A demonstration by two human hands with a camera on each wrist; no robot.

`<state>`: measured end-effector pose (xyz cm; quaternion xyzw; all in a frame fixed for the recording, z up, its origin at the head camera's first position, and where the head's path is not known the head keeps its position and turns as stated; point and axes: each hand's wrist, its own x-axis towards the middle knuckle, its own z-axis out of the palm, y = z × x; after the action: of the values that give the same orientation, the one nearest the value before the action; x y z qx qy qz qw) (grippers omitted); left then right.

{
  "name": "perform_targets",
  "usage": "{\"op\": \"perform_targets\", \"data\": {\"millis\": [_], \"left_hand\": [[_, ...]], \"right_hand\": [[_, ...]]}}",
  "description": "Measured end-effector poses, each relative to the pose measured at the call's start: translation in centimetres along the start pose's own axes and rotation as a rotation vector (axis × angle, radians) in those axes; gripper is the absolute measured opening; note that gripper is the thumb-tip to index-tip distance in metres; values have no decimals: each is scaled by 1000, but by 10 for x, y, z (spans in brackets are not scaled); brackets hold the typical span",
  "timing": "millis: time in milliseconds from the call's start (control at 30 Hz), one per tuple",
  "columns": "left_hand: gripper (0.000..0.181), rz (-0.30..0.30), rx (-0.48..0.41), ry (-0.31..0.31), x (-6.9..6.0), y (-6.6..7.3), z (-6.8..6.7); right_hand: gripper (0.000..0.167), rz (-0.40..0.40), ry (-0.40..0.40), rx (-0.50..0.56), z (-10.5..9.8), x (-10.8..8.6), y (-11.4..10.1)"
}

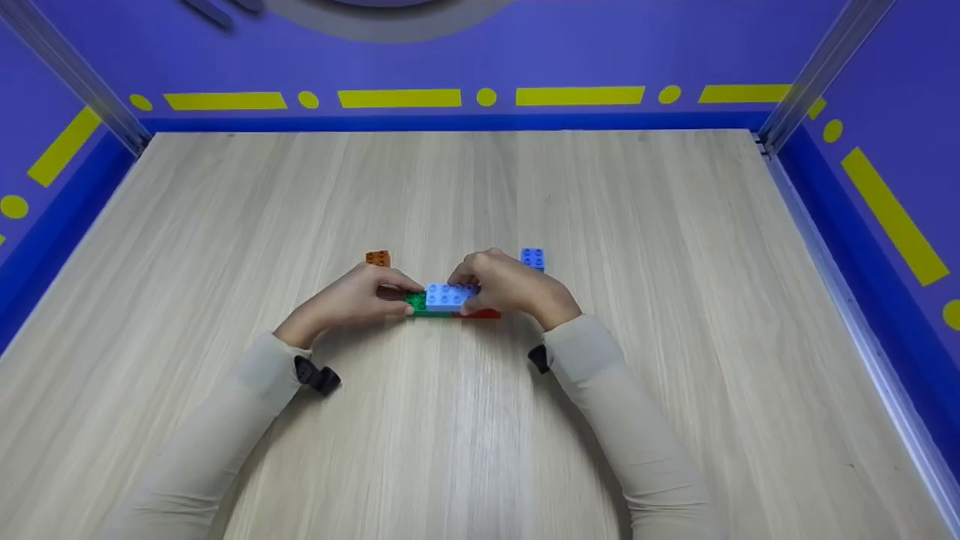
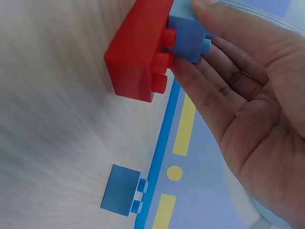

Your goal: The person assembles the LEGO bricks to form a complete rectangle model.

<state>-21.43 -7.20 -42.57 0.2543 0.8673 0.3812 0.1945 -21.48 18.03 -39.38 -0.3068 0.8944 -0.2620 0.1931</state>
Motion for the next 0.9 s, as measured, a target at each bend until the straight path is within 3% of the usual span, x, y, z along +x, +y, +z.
{"op": "perform_targets", "data": {"millis": [300, 633, 900], "left_hand": [[32, 33, 42, 24, -4, -5, -6], [39, 113, 95, 145, -8, -11, -18], [43, 77, 133, 187, -9, -17, -27]], "right_hand": [[37, 19, 9, 25, 2, 1, 1], [38, 34, 5, 29, 2, 0, 2], [37, 33, 5, 35, 1, 0, 3]]}}
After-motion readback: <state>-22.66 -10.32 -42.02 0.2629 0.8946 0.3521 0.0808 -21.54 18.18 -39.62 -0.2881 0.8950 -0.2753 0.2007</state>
